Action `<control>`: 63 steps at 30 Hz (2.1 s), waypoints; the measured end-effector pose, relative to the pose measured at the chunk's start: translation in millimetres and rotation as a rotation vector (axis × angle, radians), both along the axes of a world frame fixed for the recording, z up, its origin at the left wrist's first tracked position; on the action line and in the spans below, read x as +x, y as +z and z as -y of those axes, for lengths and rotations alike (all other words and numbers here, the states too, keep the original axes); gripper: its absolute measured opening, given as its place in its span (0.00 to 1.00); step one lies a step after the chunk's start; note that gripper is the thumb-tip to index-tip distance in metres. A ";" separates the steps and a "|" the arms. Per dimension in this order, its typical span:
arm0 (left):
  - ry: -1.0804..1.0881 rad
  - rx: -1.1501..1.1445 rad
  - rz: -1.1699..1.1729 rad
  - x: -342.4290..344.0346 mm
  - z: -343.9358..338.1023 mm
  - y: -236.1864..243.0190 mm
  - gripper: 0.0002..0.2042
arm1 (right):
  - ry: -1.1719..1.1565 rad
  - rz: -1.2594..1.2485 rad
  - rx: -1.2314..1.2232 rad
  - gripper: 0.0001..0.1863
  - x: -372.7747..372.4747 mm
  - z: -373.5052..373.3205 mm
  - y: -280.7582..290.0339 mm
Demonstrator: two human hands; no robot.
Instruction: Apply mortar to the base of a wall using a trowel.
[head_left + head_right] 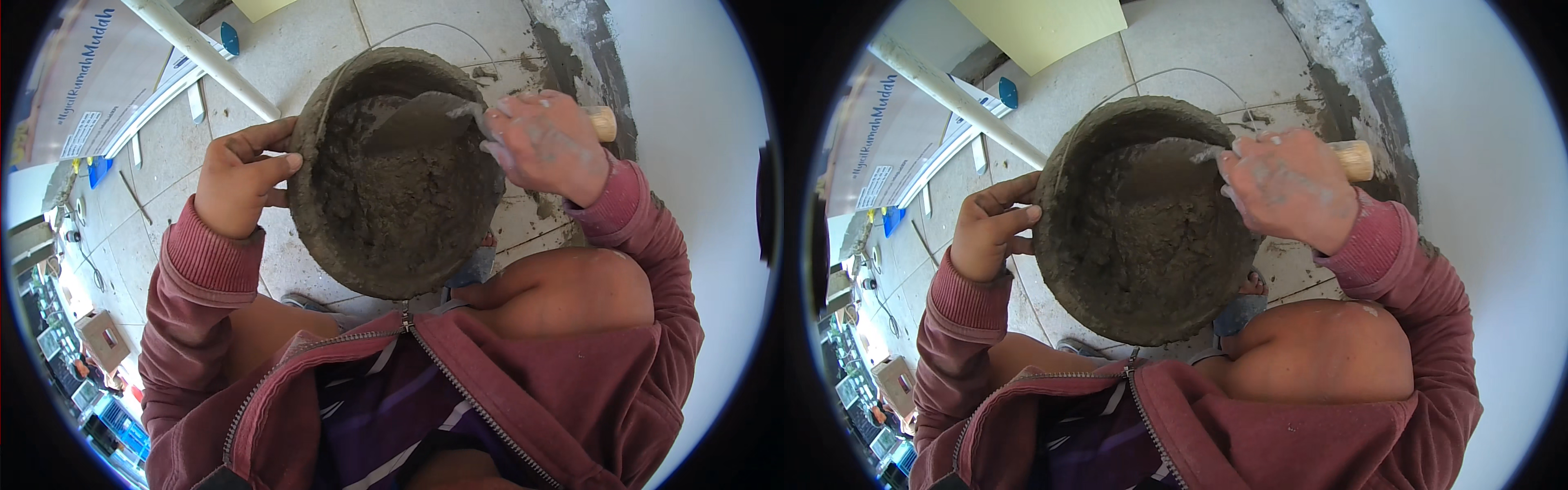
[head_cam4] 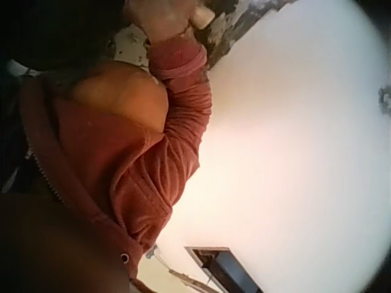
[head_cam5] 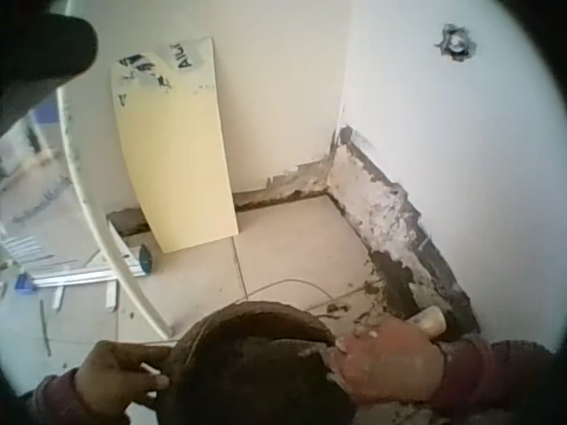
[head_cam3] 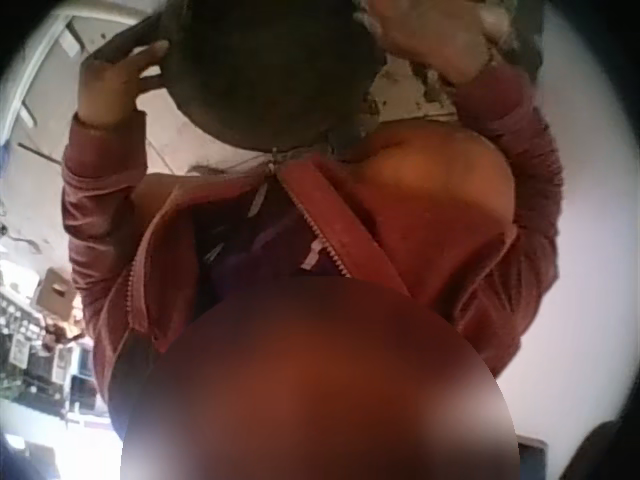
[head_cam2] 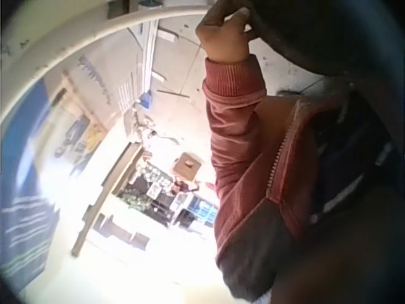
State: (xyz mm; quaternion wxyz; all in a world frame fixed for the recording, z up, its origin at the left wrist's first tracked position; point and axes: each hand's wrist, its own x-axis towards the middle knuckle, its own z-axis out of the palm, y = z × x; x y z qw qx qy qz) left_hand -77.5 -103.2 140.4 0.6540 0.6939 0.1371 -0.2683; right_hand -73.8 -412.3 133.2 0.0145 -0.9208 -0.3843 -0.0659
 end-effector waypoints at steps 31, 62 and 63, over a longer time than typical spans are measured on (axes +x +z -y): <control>0.192 0.227 -0.174 -0.3 -74.2 -60.0 0.20 | -0.193 -0.750 0.481 0.21 42.5 62.3 -1.0; 0.034 0.004 0.008 -1.5 -6.5 -0.8 0.21 | 0.178 0.211 0.115 0.10 6.4 6.8 18.5; 0.035 -0.028 0.019 -2.3 -2.9 -0.3 0.20 | 0.156 0.091 0.000 0.09 7.1 -1.8 13.9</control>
